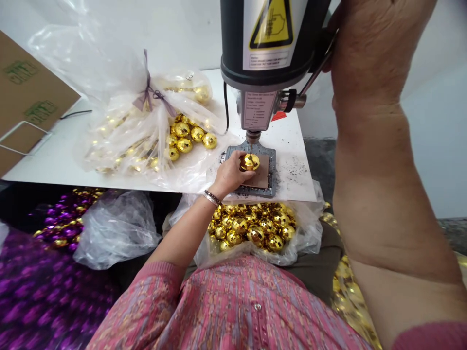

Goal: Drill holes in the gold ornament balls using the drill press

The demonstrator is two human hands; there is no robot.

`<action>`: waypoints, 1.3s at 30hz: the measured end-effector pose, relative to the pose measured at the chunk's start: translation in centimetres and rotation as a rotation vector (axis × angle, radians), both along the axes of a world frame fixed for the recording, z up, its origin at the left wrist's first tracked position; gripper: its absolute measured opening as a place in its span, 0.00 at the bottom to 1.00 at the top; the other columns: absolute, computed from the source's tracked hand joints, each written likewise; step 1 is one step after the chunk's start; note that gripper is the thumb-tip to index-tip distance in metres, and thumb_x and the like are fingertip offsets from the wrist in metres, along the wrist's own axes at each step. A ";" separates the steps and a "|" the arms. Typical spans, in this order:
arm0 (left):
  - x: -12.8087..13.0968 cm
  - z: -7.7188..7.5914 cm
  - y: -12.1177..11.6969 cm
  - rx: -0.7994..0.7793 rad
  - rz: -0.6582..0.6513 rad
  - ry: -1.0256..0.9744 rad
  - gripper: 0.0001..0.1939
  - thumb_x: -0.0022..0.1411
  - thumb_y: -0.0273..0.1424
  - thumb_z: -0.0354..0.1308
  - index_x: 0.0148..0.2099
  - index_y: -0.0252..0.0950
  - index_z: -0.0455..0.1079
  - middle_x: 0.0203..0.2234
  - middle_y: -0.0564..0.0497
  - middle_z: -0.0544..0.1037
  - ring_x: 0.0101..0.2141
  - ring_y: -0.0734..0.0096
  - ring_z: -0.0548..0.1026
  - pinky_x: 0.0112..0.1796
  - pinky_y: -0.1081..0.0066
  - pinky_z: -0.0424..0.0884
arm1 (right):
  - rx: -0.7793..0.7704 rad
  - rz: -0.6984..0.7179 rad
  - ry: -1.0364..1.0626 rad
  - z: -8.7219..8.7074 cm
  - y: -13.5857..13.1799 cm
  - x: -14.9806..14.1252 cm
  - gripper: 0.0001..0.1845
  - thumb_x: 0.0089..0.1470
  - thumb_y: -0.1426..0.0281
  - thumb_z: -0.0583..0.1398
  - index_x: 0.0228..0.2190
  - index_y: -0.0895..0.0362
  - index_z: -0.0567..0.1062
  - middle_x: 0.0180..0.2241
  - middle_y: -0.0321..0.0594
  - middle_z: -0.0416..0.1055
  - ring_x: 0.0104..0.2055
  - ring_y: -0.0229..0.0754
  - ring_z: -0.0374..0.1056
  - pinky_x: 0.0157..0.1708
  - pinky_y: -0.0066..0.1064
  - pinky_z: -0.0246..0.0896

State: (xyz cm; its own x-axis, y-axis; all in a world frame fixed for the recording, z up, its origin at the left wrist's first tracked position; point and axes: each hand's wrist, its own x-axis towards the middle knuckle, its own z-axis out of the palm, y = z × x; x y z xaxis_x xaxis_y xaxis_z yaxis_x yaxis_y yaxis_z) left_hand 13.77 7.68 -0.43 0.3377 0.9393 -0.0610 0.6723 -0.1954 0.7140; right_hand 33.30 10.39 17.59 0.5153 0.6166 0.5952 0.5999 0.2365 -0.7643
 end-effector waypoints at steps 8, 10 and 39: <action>0.0 -1.0 0.3 0.010 0.021 -0.033 0.33 0.55 0.31 0.75 0.62 0.37 0.71 0.47 0.47 0.82 0.41 0.61 0.80 0.47 0.63 0.74 | -0.061 -0.144 -0.108 -0.1 -4.6 -2.5 0.21 0.70 0.78 0.46 0.24 0.53 0.50 0.27 0.31 0.51 0.32 0.27 0.43 0.46 0.26 0.53; 0.0 -1.0 0.3 0.012 0.017 -0.018 0.33 0.55 0.31 0.75 0.61 0.38 0.71 0.47 0.48 0.82 0.41 0.61 0.80 0.46 0.63 0.74 | 0.016 -0.084 -0.180 -1.5 -6.0 -2.4 0.20 0.66 0.78 0.53 0.26 0.53 0.49 0.28 0.31 0.50 0.31 0.26 0.44 0.43 0.25 0.53; 0.0 -1.5 0.1 -0.004 0.004 -0.035 0.31 0.60 0.32 0.74 0.63 0.39 0.70 0.50 0.49 0.83 0.44 0.61 0.81 0.45 0.66 0.72 | 0.563 -0.142 -0.443 -14.0 -7.7 -2.7 0.11 0.71 0.67 0.52 0.36 0.58 0.68 0.29 0.32 0.62 0.30 0.26 0.58 0.35 0.24 0.56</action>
State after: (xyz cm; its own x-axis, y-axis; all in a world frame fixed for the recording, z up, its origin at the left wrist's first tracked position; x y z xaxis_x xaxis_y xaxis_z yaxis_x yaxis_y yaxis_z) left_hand 13.76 7.74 -1.92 0.3361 0.9403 -0.0526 0.6477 -0.1903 0.7377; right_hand 30.64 2.65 3.57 0.2045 0.1010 0.9736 0.8790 0.4187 -0.2281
